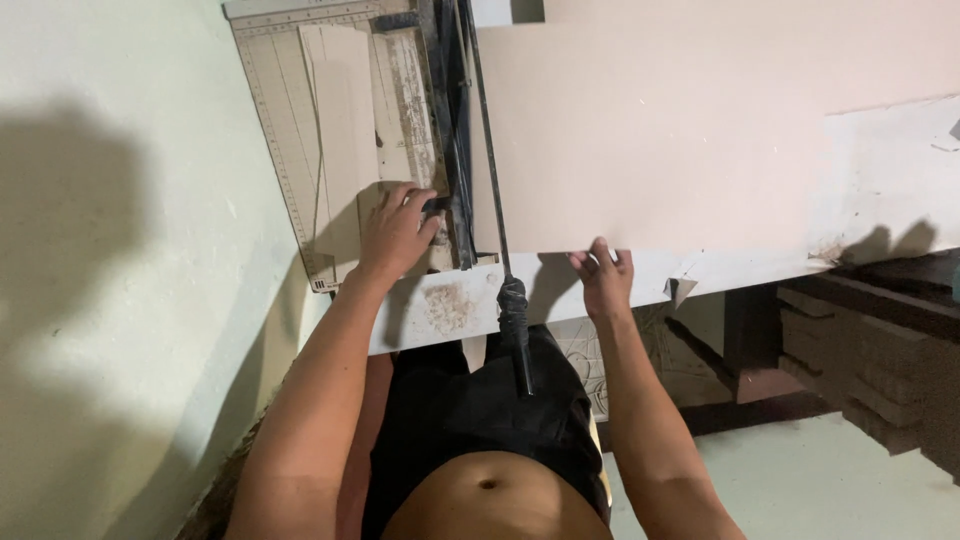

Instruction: The person uses a manual paper cutter to slice a large sheet of paper into smaller rectangular pieces. They repeatedly align the paper against the guide, pull down the cutting lever, and remove the cut sections.

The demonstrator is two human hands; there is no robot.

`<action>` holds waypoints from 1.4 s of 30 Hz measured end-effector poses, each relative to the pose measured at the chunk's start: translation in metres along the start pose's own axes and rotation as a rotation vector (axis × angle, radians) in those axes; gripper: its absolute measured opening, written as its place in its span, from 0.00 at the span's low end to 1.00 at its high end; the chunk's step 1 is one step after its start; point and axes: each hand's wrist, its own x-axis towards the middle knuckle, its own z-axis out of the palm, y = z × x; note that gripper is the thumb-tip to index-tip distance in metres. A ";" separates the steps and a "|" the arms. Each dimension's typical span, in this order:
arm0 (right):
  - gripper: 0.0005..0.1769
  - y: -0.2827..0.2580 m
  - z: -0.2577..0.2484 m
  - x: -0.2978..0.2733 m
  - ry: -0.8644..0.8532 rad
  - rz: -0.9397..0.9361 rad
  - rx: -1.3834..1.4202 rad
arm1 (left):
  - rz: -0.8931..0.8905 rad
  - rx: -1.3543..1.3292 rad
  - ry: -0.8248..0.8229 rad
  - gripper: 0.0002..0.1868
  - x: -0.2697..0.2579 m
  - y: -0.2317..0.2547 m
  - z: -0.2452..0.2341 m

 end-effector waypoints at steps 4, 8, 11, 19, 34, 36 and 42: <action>0.12 -0.003 0.025 0.006 0.007 -0.132 -0.134 | -0.020 0.036 -0.032 0.22 0.011 -0.001 0.012; 0.13 -0.012 0.030 -0.004 -0.017 -0.218 -0.262 | 0.038 0.085 0.024 0.24 0.017 0.010 0.016; 0.12 -0.012 0.034 -0.003 -0.032 -0.233 -0.287 | 0.029 0.111 0.070 0.29 0.022 0.027 0.010; 0.15 -0.023 0.051 -0.015 -0.001 -0.269 -0.237 | -0.005 0.393 -0.035 0.66 0.091 0.019 0.052; 0.49 -0.001 0.100 -0.172 -0.408 -0.222 -1.831 | -0.117 0.566 -0.013 0.63 0.097 0.035 0.048; 0.46 0.081 0.049 -0.112 -0.398 -0.364 -1.704 | -0.130 0.494 -0.083 0.59 0.091 0.040 0.045; 0.54 -0.067 0.112 -0.222 -0.466 -0.104 -1.487 | -0.007 0.468 0.055 0.62 0.084 0.029 0.044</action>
